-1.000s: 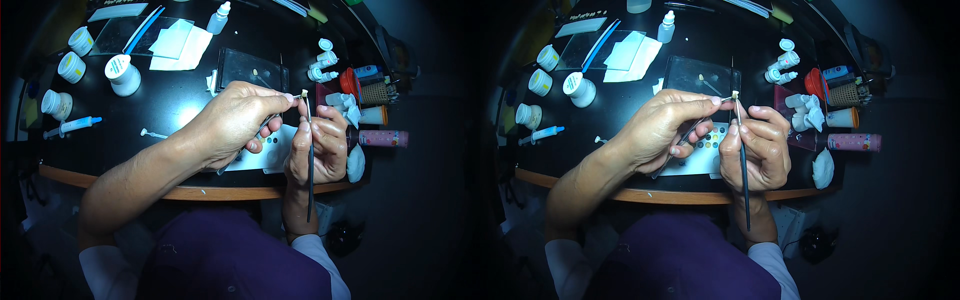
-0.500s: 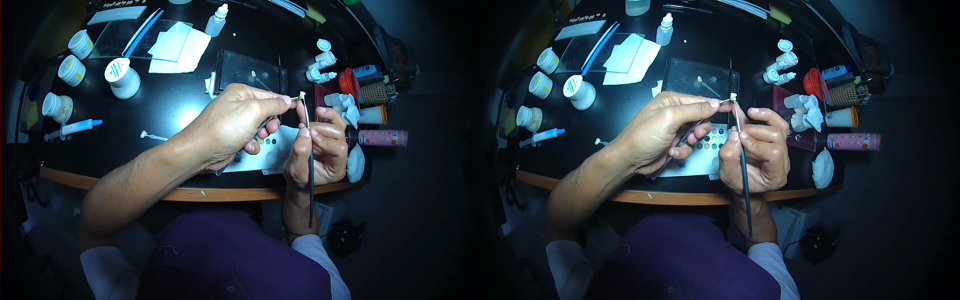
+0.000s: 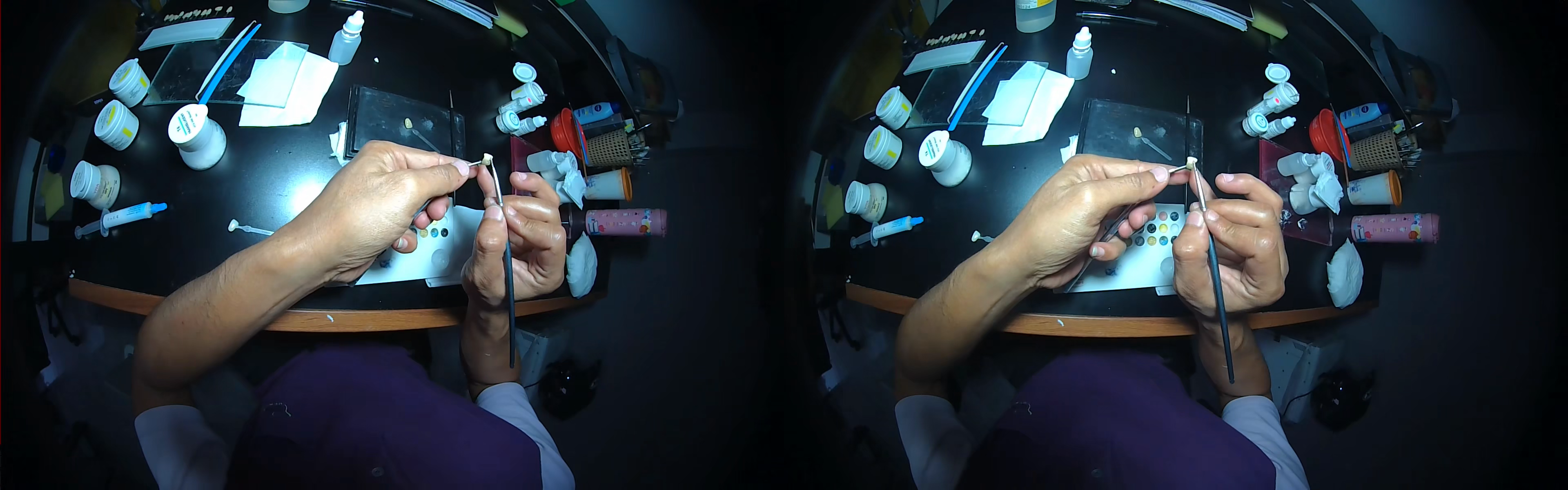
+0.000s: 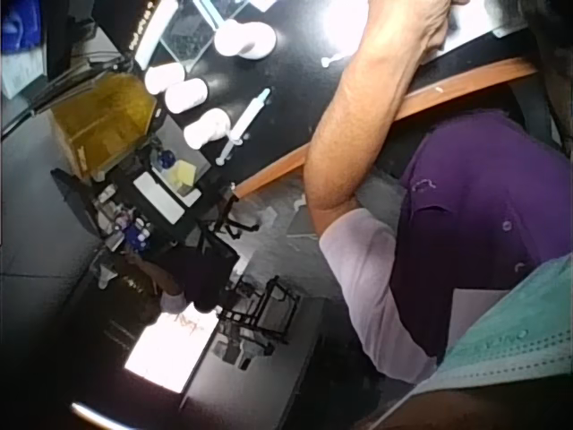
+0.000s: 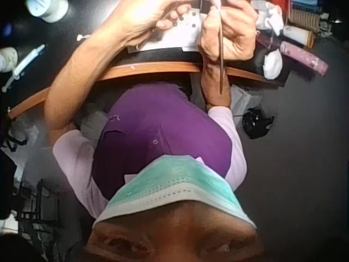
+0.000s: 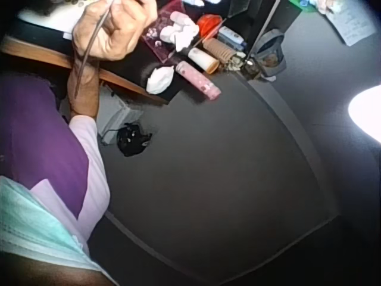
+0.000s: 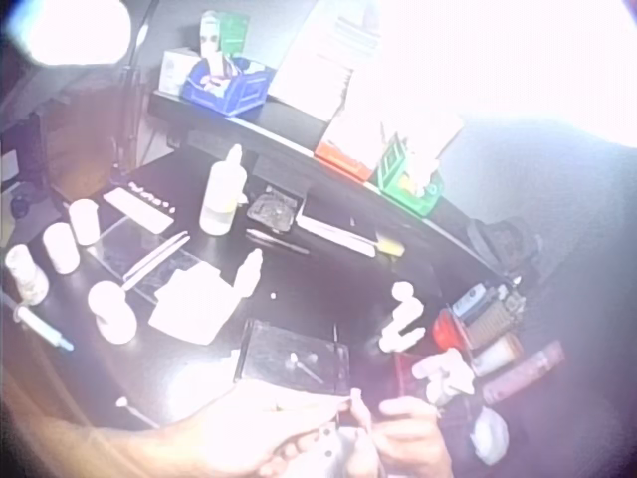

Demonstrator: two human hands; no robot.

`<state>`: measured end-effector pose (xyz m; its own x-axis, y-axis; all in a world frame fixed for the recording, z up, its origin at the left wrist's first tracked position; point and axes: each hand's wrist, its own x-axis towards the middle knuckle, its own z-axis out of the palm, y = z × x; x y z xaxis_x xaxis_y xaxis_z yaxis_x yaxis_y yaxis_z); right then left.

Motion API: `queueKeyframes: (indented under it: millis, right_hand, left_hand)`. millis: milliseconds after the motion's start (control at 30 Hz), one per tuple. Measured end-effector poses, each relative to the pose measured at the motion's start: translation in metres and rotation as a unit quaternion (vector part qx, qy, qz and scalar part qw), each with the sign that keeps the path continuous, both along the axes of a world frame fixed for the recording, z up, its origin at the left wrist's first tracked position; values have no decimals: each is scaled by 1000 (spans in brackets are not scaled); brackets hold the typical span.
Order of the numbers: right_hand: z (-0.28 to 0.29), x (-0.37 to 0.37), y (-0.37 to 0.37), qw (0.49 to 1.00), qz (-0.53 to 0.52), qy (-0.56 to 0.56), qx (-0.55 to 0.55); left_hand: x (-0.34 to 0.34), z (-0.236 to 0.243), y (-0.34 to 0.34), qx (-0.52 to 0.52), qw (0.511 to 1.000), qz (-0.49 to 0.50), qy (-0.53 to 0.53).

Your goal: The person retrieves a dental crown from a tray, wipes it with a cloth, and then applies paint onto the crown using a fine brush and a color palette at a workbench.

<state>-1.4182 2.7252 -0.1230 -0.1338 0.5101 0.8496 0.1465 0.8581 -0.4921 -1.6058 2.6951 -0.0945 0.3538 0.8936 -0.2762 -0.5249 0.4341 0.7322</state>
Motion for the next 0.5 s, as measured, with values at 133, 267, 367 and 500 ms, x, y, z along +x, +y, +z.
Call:
queueKeyframes:
  millis: [133, 267, 367, 500]
  right_hand:
    - [-1, -1, -1, 998, 41, 45, -34]
    - [0, 2, 1, 997, 59, 34, -40]
    - [4, 8, 3, 995, 61, -12, -71]
    - [7, 11, 8, 986, 128, 42, -100]
  left_hand:
    - [0, -1, 2, 3, 1000, 1, 1]
    - [-2, -1, 4, 18, 999, 6, 27]
    - [-3, 0, 6, 45, 995, 10, 84]
    - [-8, 1, 9, 108, 982, 4, 153]
